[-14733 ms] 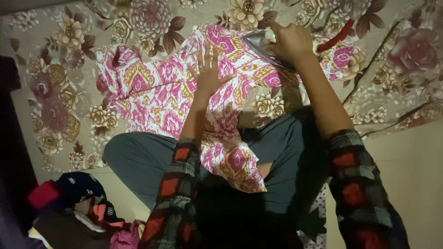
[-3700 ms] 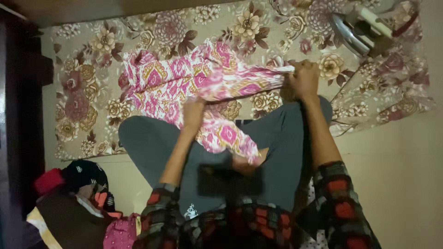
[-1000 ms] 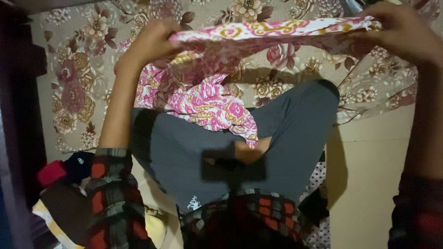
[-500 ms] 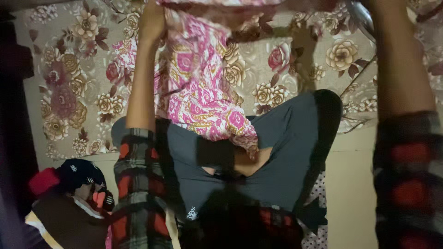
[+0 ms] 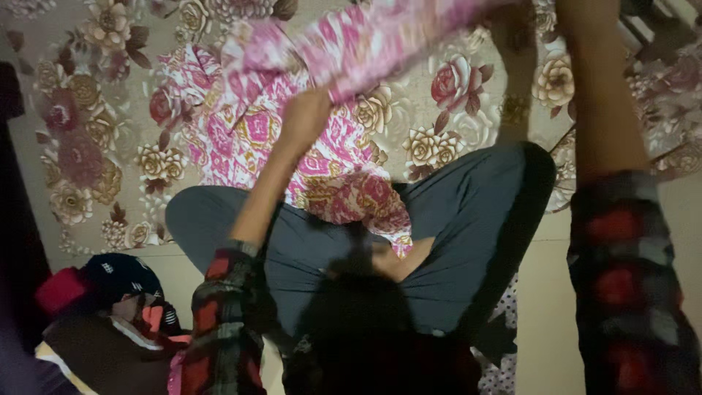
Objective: The person sits cross-legged on a floral-patterned floor and irons a pink and white patterned cloth. They repeatedly smooth and press the fabric with an iron, adjusting the cloth's position several times.
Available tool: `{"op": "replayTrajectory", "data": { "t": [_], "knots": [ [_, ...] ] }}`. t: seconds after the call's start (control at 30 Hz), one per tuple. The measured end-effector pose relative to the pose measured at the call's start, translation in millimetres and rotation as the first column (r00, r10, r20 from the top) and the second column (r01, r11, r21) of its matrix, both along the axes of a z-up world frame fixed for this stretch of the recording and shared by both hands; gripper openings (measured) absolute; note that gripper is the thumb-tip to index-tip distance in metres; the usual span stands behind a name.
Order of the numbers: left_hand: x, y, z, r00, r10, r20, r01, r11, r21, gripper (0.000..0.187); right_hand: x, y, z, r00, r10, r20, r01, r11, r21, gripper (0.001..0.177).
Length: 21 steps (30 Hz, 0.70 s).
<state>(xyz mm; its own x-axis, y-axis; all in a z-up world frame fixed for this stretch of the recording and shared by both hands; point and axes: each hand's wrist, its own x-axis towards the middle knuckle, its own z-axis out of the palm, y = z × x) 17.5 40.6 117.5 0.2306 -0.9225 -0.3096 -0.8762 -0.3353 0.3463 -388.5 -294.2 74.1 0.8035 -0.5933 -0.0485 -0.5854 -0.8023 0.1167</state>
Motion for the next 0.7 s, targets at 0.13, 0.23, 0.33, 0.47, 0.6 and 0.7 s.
{"op": "replayTrajectory", "data": {
  "t": [0.13, 0.23, 0.33, 0.47, 0.6, 0.7],
  "knots": [
    [-16.0, 39.9, -40.2, 0.948, -0.296, 0.113, 0.301, 0.953, -0.029, 0.065, -45.1, 14.3, -41.6, 0.999, 0.034, 0.013, -0.033, 0.998, -0.060, 0.012],
    [-17.1, 52.8, -42.1, 0.922, -0.378, 0.078, 0.377, 0.926, 0.028, 0.071, -81.5, 39.8, -72.3, 0.998, 0.049, 0.043, -0.043, 0.992, -0.117, 0.014],
    [-16.7, 55.8, -27.1, 0.897, -0.438, 0.050, 0.433, 0.897, 0.095, 0.072, -105.4, 61.9, -84.5, 0.997, 0.025, 0.076, -0.011, 0.985, -0.174, 0.019],
    [-20.6, 54.3, -10.1, 0.868, -0.495, 0.043, 0.490, 0.867, 0.093, 0.055, -110.4, 64.2, -73.0, 1.000, -0.004, 0.020, 0.009, 0.967, -0.254, 0.018],
    [-33.3, 32.6, 8.4, 0.876, -0.472, -0.103, 0.481, 0.869, 0.114, 0.032, -111.6, 68.8, -43.1, 0.981, -0.162, 0.112, 0.174, 0.978, -0.114, 0.025],
    [-55.7, -0.7, 16.3, 0.914, -0.395, -0.089, 0.402, 0.913, 0.074, 0.033, -102.7, 47.8, -45.1, 0.895, -0.284, 0.343, 0.267, 0.959, 0.099, 0.030]
  ]
}}
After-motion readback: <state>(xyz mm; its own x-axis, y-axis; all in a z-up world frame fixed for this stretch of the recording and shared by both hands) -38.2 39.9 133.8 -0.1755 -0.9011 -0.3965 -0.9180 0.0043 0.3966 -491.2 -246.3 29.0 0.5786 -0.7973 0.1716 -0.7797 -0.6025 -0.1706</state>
